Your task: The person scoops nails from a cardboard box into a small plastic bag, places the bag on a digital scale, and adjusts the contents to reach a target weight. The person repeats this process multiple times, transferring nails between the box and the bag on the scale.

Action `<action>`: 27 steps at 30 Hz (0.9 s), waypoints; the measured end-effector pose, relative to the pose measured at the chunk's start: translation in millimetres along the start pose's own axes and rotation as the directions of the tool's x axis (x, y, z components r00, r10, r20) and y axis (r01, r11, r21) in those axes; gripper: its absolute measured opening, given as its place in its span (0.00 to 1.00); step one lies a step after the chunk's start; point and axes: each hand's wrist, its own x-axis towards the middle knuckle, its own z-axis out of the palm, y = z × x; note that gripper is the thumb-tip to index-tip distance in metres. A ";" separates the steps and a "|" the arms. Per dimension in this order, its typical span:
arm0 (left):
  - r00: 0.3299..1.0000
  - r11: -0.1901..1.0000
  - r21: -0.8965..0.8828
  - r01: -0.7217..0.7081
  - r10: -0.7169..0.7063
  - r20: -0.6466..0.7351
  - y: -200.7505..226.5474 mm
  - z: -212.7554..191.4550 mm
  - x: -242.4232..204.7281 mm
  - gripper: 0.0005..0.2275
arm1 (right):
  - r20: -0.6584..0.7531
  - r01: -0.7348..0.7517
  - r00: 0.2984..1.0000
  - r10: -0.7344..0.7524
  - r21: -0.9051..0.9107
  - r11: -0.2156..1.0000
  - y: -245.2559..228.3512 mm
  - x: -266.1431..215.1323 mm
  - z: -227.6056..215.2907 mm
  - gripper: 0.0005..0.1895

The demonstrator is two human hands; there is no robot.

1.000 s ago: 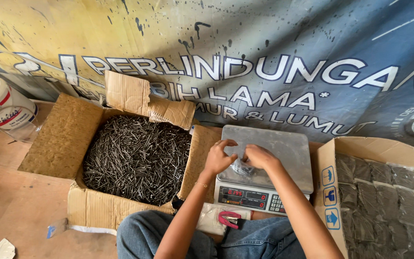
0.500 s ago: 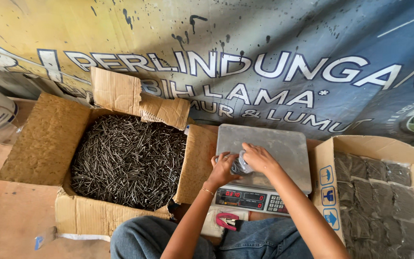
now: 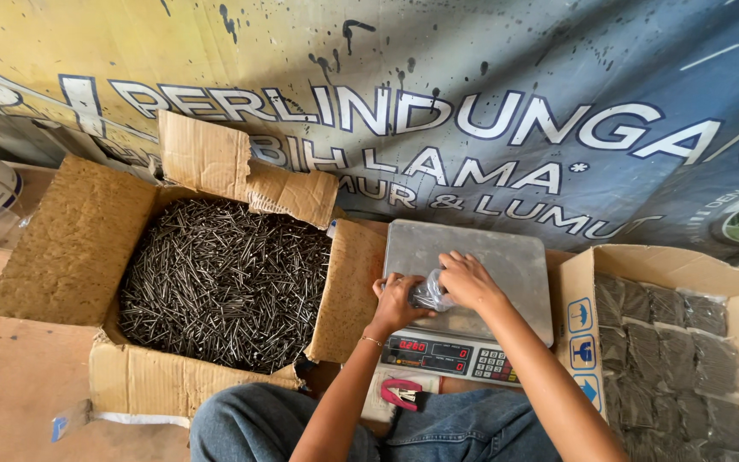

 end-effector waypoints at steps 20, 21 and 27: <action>0.993 0.995 0.069 -0.067 0.073 -0.093 -19.5 34.6 5.2 0.25 | 0.283 -0.170 0.943 0.173 -0.034 0.985 -36.8 3.8 -38.9 0.09; 0.990 0.994 0.078 -0.073 0.081 -0.114 -19.2 34.6 5.4 0.25 | 0.252 -0.149 0.953 0.169 -0.100 0.984 -36.1 5.8 -30.7 0.11; 0.993 0.995 0.084 -0.057 0.065 -0.097 -2.1 18.1 -1.1 0.26 | 0.197 -0.218 0.952 0.234 -0.100 0.971 -35.8 1.7 -33.3 0.06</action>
